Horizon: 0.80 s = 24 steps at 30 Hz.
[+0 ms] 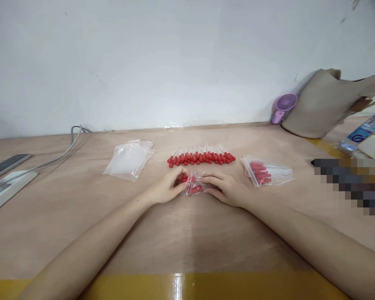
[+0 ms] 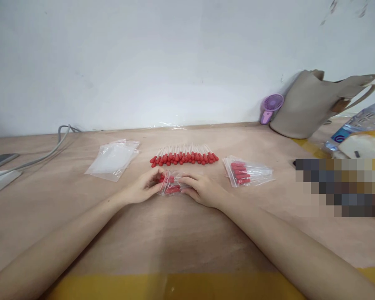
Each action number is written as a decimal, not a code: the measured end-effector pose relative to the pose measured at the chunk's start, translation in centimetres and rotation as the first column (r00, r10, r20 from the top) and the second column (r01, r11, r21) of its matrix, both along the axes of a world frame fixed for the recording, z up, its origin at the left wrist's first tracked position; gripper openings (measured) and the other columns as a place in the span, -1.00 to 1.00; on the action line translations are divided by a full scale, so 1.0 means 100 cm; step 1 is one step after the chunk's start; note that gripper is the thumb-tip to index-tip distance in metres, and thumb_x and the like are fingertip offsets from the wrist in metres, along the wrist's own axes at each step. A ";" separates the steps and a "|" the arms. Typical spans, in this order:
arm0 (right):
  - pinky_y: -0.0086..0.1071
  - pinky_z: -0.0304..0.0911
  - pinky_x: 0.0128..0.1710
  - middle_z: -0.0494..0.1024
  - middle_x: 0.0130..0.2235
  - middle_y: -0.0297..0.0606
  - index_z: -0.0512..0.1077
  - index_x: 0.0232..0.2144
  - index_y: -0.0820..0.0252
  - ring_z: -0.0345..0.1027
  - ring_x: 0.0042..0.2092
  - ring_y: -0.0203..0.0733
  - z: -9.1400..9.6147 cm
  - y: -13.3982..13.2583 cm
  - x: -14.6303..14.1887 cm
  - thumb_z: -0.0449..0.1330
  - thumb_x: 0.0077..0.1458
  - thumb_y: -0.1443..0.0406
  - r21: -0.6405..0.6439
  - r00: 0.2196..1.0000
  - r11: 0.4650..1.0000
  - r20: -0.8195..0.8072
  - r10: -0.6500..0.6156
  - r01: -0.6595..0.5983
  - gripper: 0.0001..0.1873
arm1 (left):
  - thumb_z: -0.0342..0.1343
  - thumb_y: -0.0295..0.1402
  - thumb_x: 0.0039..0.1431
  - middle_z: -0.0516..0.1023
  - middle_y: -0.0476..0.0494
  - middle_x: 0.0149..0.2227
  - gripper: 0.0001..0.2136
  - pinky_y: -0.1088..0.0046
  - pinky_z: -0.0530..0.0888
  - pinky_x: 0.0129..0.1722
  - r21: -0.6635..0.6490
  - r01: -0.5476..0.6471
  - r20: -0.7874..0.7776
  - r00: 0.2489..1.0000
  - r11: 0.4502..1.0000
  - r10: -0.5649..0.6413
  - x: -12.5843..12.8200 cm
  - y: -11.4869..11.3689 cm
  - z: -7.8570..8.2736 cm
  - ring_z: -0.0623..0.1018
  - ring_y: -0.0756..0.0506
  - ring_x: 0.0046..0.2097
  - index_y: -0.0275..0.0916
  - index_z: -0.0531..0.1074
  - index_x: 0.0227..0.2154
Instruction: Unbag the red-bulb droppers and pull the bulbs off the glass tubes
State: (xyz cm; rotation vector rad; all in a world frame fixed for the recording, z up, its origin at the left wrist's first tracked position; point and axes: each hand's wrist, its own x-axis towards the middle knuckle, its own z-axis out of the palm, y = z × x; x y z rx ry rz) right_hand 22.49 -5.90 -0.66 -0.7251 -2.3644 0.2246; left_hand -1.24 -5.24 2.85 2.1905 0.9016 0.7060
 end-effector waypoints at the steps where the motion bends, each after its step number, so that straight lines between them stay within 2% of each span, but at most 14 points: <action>1: -0.28 0.32 -0.08 0.40 -0.03 -0.18 0.31 -0.07 0.12 0.33 -0.07 -0.19 0.000 0.000 0.000 0.04 0.15 0.25 -0.009 1.000 1.000 0.004 -0.002 0.002 -0.71 | 0.02 -0.34 0.12 0.42 -0.15 -0.25 -0.83 0.40 0.41 -0.25 -0.030 -0.007 0.025 1.000 1.000 0.007 -0.004 0.004 0.004 0.45 -0.03 -0.25 -0.27 0.28 -0.23; 4: -0.28 0.32 -0.08 0.41 -0.05 -0.19 0.31 -0.07 0.13 0.33 -0.06 -0.19 0.002 0.000 0.001 0.03 0.15 0.27 -0.031 1.000 1.000 0.025 -0.002 0.003 -0.72 | 0.12 -0.30 0.03 0.48 -0.16 -0.27 -0.77 0.42 0.42 -0.25 -0.113 -0.050 0.017 0.999 0.992 0.052 -0.028 0.017 0.028 0.49 -0.05 -0.25 -0.29 0.33 -0.25; 7: -0.28 0.31 -0.07 0.40 -0.04 -0.19 0.30 -0.06 0.12 0.33 -0.04 -0.18 0.004 0.000 0.001 0.03 0.15 0.27 -0.031 1.000 1.000 0.027 -0.003 0.004 -0.72 | 0.20 -0.25 -0.07 0.53 -0.11 -0.33 -0.73 0.47 0.44 -0.34 -0.180 -0.151 -0.099 0.986 0.972 0.135 -0.066 0.022 0.065 0.50 -0.02 -0.34 -0.28 0.38 -0.31; 10: -0.28 0.31 -0.06 0.40 -0.03 -0.20 0.30 -0.06 0.11 0.33 -0.04 -0.19 0.004 0.000 0.000 0.03 0.15 0.27 -0.033 1.000 0.999 0.031 -0.005 0.006 -0.71 | 0.23 -0.24 -0.12 0.55 -0.07 -0.33 -0.70 0.46 0.45 -0.27 -0.075 -0.293 -0.163 0.946 0.953 0.279 -0.103 0.015 0.101 0.51 -0.02 -0.28 -0.31 0.42 -0.33; 12: -0.28 0.31 -0.06 0.40 -0.04 -0.20 0.31 -0.06 0.11 0.33 -0.04 -0.19 0.005 0.000 0.000 0.03 0.15 0.28 -0.037 0.999 0.999 0.036 0.000 0.001 -0.71 | 0.20 -0.25 -0.09 0.55 0.01 -0.35 -0.67 0.37 0.42 -0.21 0.086 -0.469 -0.102 0.873 0.879 0.476 -0.119 0.012 0.111 0.51 0.02 -0.27 -0.35 0.41 -0.26; 13: -0.28 0.31 -0.06 0.40 -0.04 -0.20 0.31 -0.06 0.11 0.33 -0.04 -0.19 0.005 0.000 0.000 0.03 0.15 0.28 -0.037 0.999 0.999 0.036 0.003 -0.002 -0.72 | 0.19 -0.26 -0.08 0.54 0.03 -0.34 -0.66 0.33 0.41 -0.20 0.150 -0.537 -0.043 0.835 0.830 0.548 -0.123 0.012 0.111 0.51 0.02 -0.26 -0.36 0.39 -0.24; 15: -0.27 0.31 -0.06 0.40 -0.04 -0.19 0.31 -0.07 0.12 0.32 -0.04 -0.18 0.004 0.000 0.001 0.03 0.15 0.27 -0.030 0.999 1.000 0.031 0.008 -0.007 -0.72 | 0.19 -0.28 -0.06 0.54 -0.02 -0.29 -0.66 0.30 0.41 -0.18 0.228 -0.618 0.087 0.782 0.752 0.617 -0.121 0.019 0.099 0.52 0.01 -0.25 -0.39 0.38 -0.23; 18: -0.26 0.31 -0.08 0.40 -0.05 -0.18 0.32 -0.08 0.12 0.33 -0.06 -0.18 0.003 0.001 0.001 0.03 0.16 0.26 -0.018 0.999 1.000 0.032 0.003 -0.002 -0.73 | 0.17 -0.27 -0.05 0.53 -0.15 -0.26 -0.70 0.36 0.47 -0.21 0.321 -0.627 0.179 0.776 0.709 0.605 -0.102 0.038 0.063 0.54 -0.02 -0.29 -0.41 0.40 -0.30; 19: -0.26 0.31 -0.08 0.40 -0.04 -0.17 0.33 -0.09 0.13 0.33 -0.06 -0.18 0.002 0.001 0.001 0.03 0.16 0.26 -0.015 0.999 1.000 0.034 -0.001 0.002 -0.74 | 0.15 -0.26 -0.04 0.53 -0.16 -0.28 -0.72 0.37 0.48 -0.25 0.375 -0.606 0.138 0.785 0.702 0.604 -0.095 0.043 0.049 0.54 -0.03 -0.31 -0.38 0.41 -0.32; 21: -0.26 0.31 -0.07 0.40 -0.04 -0.17 0.34 -0.11 0.14 0.33 -0.07 -0.18 0.001 0.001 0.002 0.03 0.16 0.26 -0.012 0.999 1.000 0.038 -0.007 0.007 -0.75 | 0.06 -0.27 0.05 0.52 -0.15 -0.24 -0.80 0.38 0.47 -0.22 0.528 -0.463 -0.038 0.825 0.712 0.564 -0.081 0.051 0.025 0.53 -0.06 -0.27 -0.28 0.43 -0.32; 24: -0.27 0.31 -0.08 0.40 -0.05 -0.17 0.34 -0.11 0.13 0.34 -0.07 -0.19 0.000 0.002 0.002 0.03 0.16 0.26 -0.011 1.000 1.000 0.032 0.000 0.000 -0.75 | -0.08 -0.34 0.15 0.49 -0.18 -0.14 -0.79 0.38 0.44 -0.18 0.653 -0.292 -0.231 0.802 0.699 0.551 -0.068 0.053 0.001 0.51 -0.11 -0.17 -0.21 0.44 -0.27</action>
